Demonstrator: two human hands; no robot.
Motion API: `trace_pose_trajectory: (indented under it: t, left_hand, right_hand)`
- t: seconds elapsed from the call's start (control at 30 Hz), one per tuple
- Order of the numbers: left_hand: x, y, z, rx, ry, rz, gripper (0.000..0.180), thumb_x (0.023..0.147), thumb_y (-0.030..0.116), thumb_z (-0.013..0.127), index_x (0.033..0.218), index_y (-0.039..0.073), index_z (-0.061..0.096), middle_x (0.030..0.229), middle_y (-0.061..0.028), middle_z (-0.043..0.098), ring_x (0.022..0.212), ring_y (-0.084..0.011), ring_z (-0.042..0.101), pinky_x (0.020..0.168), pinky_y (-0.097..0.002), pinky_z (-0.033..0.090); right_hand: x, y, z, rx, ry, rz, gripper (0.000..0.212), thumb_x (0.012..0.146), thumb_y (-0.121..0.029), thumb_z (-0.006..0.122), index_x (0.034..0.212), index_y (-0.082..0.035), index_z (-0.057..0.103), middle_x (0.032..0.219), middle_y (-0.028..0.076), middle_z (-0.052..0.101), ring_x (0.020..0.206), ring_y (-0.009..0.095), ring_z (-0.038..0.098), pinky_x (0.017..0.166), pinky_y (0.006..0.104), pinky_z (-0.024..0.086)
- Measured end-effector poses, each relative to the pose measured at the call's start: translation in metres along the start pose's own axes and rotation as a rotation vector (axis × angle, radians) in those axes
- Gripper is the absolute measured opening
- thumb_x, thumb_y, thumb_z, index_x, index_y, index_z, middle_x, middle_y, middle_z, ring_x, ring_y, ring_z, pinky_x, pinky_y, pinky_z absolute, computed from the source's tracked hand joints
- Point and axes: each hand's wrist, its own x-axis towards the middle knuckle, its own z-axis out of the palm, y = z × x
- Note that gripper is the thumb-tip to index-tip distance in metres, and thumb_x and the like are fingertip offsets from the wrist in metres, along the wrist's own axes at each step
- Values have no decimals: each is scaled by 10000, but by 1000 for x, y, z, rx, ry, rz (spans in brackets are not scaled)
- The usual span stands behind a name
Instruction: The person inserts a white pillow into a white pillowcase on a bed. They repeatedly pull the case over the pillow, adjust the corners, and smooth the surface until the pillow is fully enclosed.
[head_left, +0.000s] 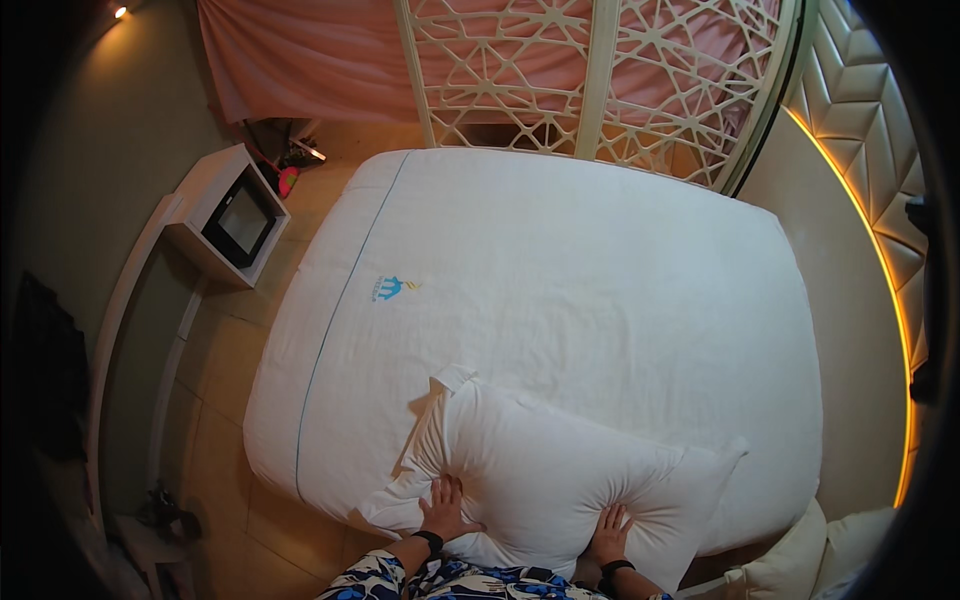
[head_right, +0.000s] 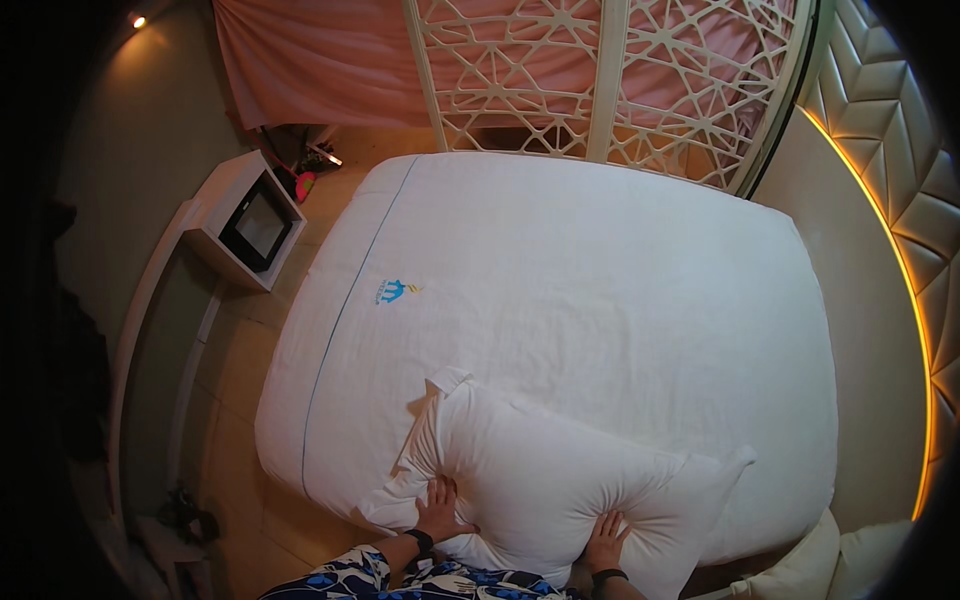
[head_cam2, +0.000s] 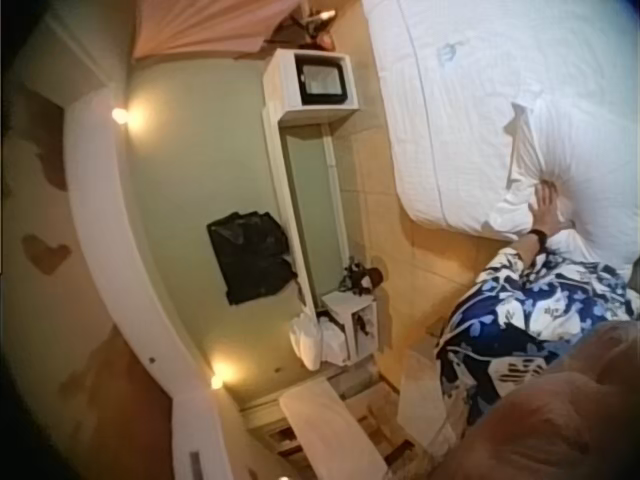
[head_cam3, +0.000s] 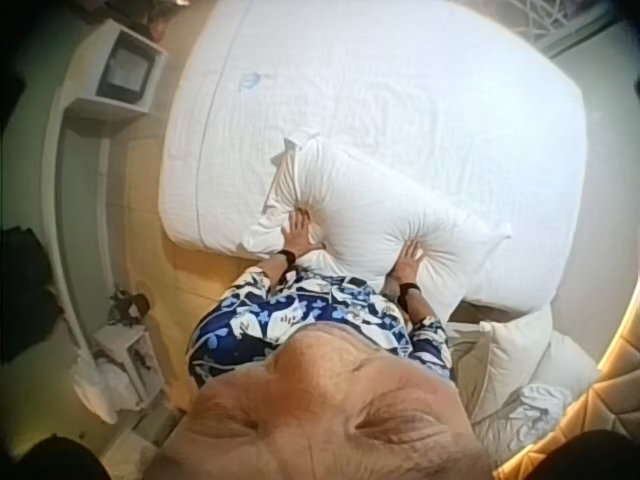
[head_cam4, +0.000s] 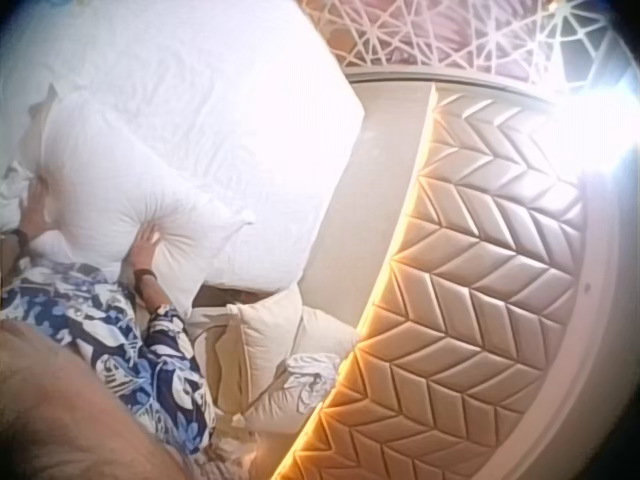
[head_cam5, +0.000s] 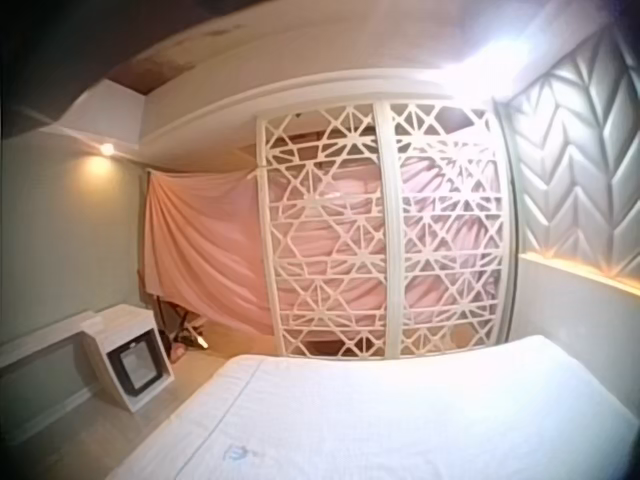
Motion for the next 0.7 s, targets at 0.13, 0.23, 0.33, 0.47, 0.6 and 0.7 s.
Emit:
trace_pose_trajectory:
  t: [0.13, 0.23, 0.33, 0.47, 0.6, 0.7]
  left_hand:
    - [0, 1, -2, -2, -14, -3, 1288, 572, 768, 628, 1457, 77, -1, 1523, -165, -32, 1390, -403, -6, 972, -703, 178]
    - [1, 0, 1, 4, -16, -6, 1292, 571, 772, 625, 1458, 77, -6, 1523, -166, -41, 1390, -404, -10, 973, -704, 174]
    - [1, 0, 1, 9, -19, -9, 1294, 570, 773, 624, 1458, 78, -11, 1523, -166, -46, 1390, -405, -13, 972, -704, 174]
    - [1, 0, 4, 9, -1, -4, 1290, 571, 773, 624, 1457, 76, -4, 1522, -168, -35, 1388, -408, -6, 962, -705, 184]
    - [1, -1, 6, 20, 21, -6, 1280, 572, 777, 617, 1455, 73, 14, 1519, -170, -12, 1386, -409, 10, 947, -709, 196]
    - [2, -2, 9, 33, 37, 3, 1273, 577, 780, 610, 1454, 70, 21, 1517, -171, -5, 1385, -409, 16, 943, -711, 199]
  right_hand:
    - [-1, 1, 4, -36, 24, -8, 588, 867, -214, 408, 1372, 62, 289, 1459, 277, 211, 1372, 439, 130, 1038, 664, 62]
    - [0, 0, 4, -25, 25, -6, 567, 874, -195, 392, 1371, 58, 296, 1458, 276, 214, 1371, 439, 136, 1037, 664, 70]
    - [0, -2, 1, -20, 27, -5, 561, 873, -193, 394, 1366, 60, 303, 1455, 279, 221, 1371, 438, 140, 1036, 665, 75]
    - [0, 1, 6, 5, 51, -7, 548, 874, -184, 392, 1357, 65, 317, 1448, 284, 235, 1369, 439, 149, 1036, 666, 75]
    - [0, 3, 11, 5, 63, -15, 540, 874, -176, 390, 1351, 69, 325, 1443, 289, 243, 1368, 441, 156, 1035, 668, 74]
    - [0, 2, 9, -14, 57, -11, 541, 874, -175, 390, 1353, 70, 322, 1443, 290, 241, 1369, 441, 153, 1035, 667, 77]
